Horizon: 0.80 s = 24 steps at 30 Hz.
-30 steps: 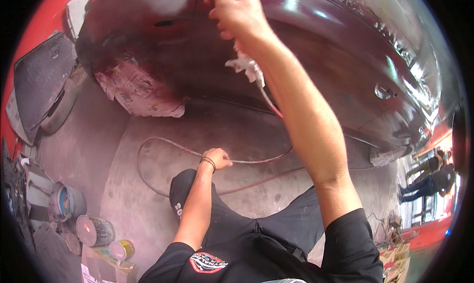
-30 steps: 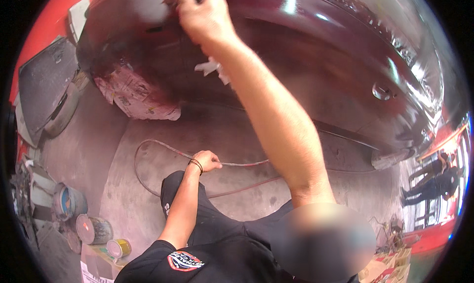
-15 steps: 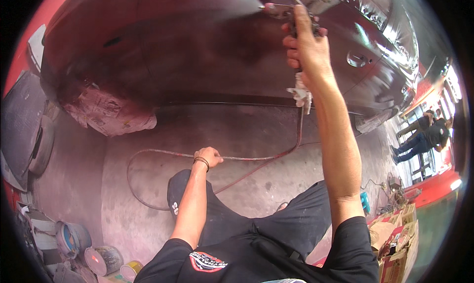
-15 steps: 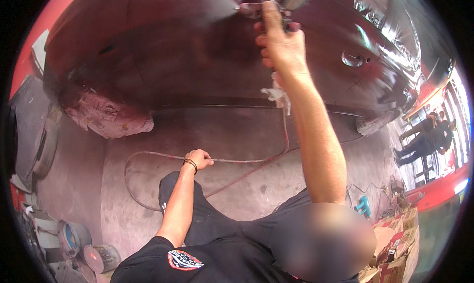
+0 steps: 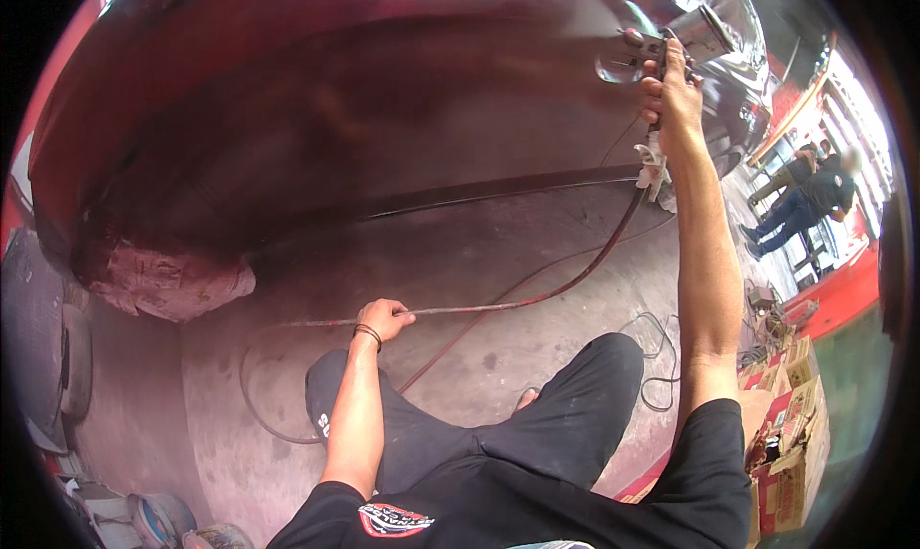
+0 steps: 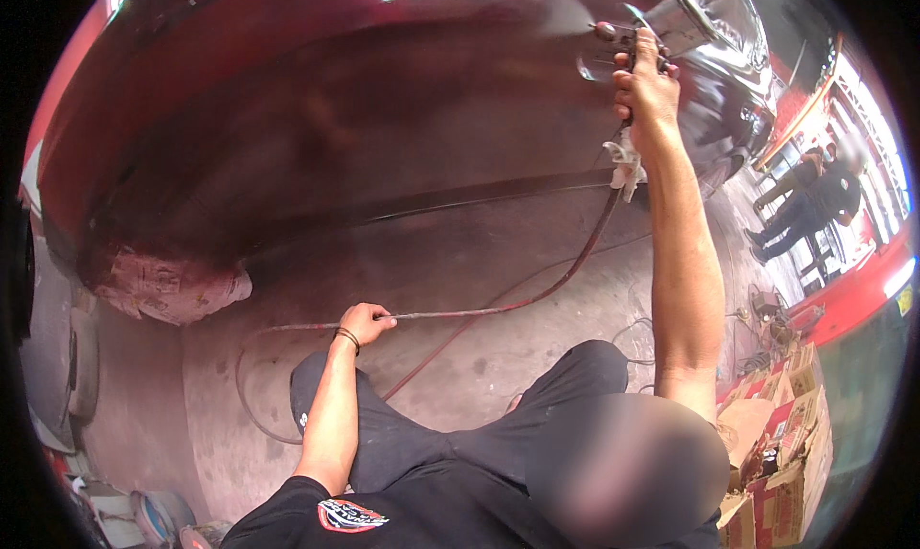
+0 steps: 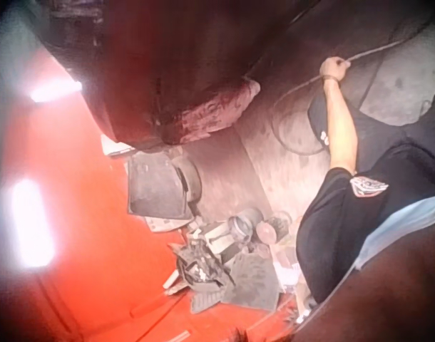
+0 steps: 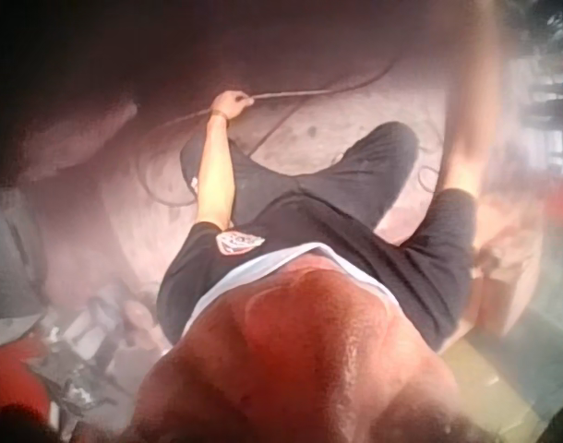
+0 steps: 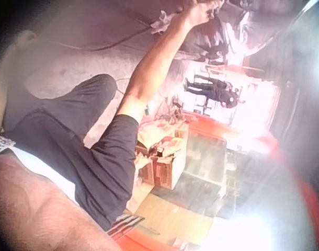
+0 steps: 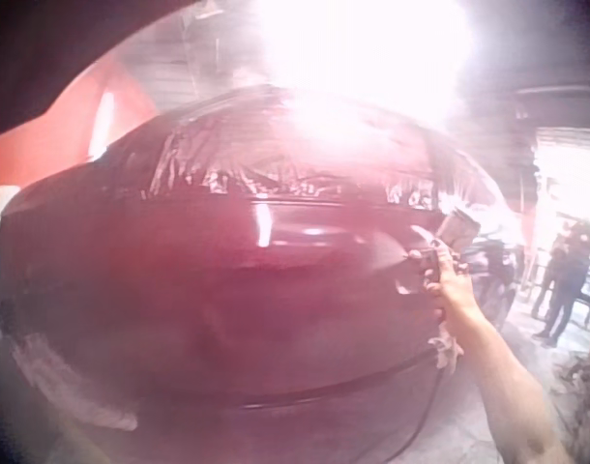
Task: The person prepares a spray gun and applies a coat of maroon paint to the front bumper of a car. After spraying, they use a heat gun to dry the freshly painted surface.
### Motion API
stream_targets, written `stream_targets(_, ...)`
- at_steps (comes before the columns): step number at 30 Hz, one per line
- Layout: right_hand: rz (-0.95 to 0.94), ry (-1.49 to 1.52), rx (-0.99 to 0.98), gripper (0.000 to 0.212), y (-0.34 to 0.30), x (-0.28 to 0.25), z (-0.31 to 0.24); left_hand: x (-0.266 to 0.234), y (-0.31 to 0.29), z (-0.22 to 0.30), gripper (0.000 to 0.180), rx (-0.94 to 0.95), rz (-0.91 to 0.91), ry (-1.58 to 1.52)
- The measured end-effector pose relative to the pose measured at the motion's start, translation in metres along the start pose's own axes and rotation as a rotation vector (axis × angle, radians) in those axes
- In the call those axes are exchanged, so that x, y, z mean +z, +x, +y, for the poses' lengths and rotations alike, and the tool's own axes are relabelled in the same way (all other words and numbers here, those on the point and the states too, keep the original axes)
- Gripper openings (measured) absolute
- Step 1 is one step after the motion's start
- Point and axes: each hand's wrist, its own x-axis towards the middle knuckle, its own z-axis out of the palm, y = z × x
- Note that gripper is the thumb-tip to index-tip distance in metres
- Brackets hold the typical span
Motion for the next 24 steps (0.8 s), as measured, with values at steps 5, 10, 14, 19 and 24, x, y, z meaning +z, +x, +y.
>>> stream_targets(5,0.176,-0.065,0.003,0.061,0.045,-0.078,0.004,0.006,0.000,0.024,0.040,0.021,-0.019,-0.055)
stream_targets(10,0.240,0.071,-0.021,0.059,0.097,-0.178,0.024,0.013,-0.001,0.037,0.041,0.061,-0.044,-0.139)
stream_targets(14,0.428,-0.006,0.007,0.056,0.097,-0.206,0.049,0.013,-0.003,0.036,0.040,0.053,-0.066,-0.106)
stream_targets(19,0.328,0.051,0.097,0.064,0.025,-0.173,0.068,0.013,-0.006,0.019,0.037,0.081,-0.140,0.054)
stream_targets(24,0.189,0.050,0.145,0.070,-0.039,-0.109,0.068,0.012,-0.010,0.003,0.036,0.035,-0.212,0.191)
